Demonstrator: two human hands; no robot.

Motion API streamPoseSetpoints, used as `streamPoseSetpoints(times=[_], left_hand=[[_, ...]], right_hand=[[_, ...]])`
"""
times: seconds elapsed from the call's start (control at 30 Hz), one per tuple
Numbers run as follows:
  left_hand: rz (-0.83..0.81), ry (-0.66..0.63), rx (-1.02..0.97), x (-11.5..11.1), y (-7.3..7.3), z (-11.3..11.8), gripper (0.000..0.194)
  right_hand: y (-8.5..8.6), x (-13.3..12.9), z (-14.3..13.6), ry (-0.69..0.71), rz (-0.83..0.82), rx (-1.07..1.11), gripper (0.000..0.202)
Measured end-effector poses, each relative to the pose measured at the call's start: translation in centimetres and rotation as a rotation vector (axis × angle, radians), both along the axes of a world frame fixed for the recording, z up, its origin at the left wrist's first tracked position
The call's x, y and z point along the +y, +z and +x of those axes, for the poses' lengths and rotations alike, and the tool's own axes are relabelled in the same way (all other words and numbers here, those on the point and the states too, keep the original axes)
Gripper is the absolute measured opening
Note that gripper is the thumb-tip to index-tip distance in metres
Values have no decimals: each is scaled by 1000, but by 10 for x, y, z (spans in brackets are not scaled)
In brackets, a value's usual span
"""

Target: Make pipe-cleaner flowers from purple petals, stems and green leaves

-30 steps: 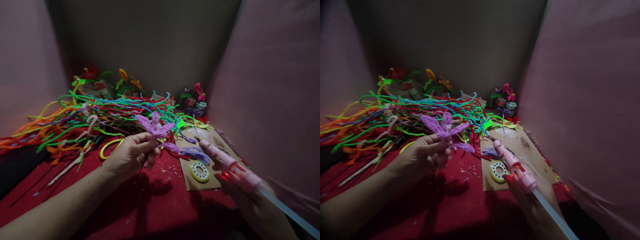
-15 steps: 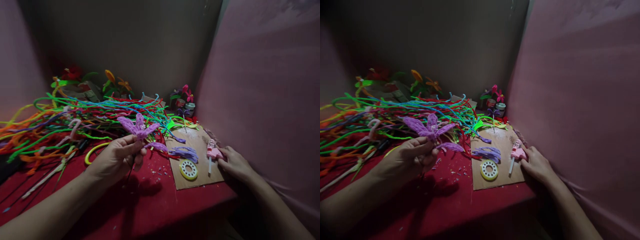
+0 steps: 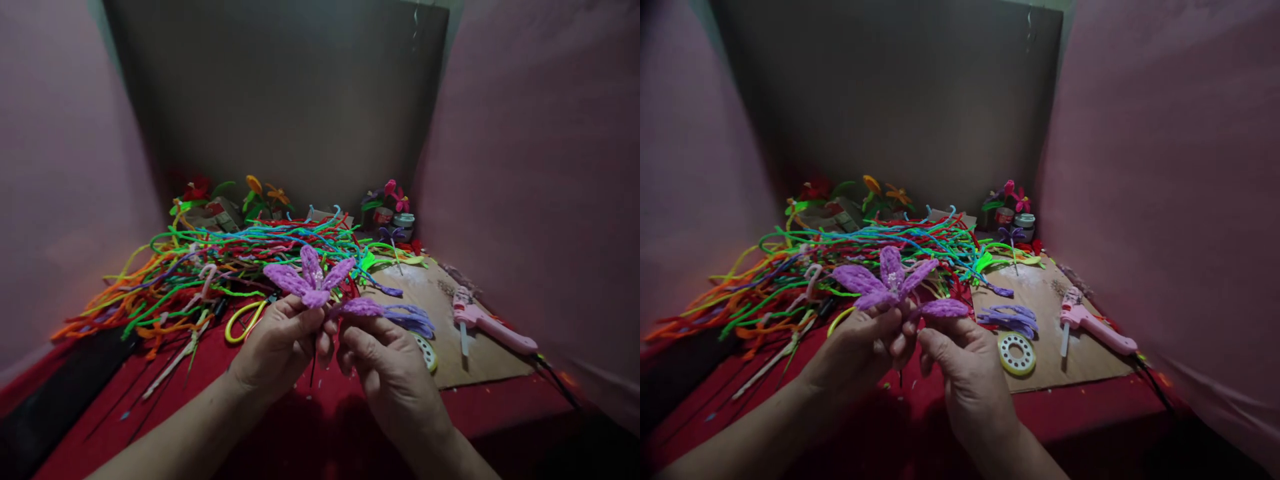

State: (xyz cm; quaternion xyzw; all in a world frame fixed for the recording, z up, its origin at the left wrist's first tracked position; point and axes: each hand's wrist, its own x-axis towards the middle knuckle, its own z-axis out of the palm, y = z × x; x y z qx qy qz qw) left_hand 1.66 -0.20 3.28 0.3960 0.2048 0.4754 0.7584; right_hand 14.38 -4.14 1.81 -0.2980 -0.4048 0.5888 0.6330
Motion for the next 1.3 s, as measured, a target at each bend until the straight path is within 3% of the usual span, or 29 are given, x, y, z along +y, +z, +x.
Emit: streamPoseSetpoints(times=[0.1,0.23,0.4,0.67,0.83,1.3], left_hand=[[-26,-21,4,-1,0,-1,18],[-28,-41,-7,-1,0,-1,16],[-26,-37,11,-3,1,2,17],[-1,-60,112,-3,-2,2,16],[11,-114,114,-1,-3,-1,19],[5,-171,133,1,-7,-3,20]], right_hand=[[3,3,0,-35,7,212,21],[4,4,8,-96,63,191,27],[6,2,16,-188,242,-69,14],[25,-4,35,-301,628,-641,20],[32,-1,37,-429,823,-803,25],[15,6,32,-456,779,-704,29]])
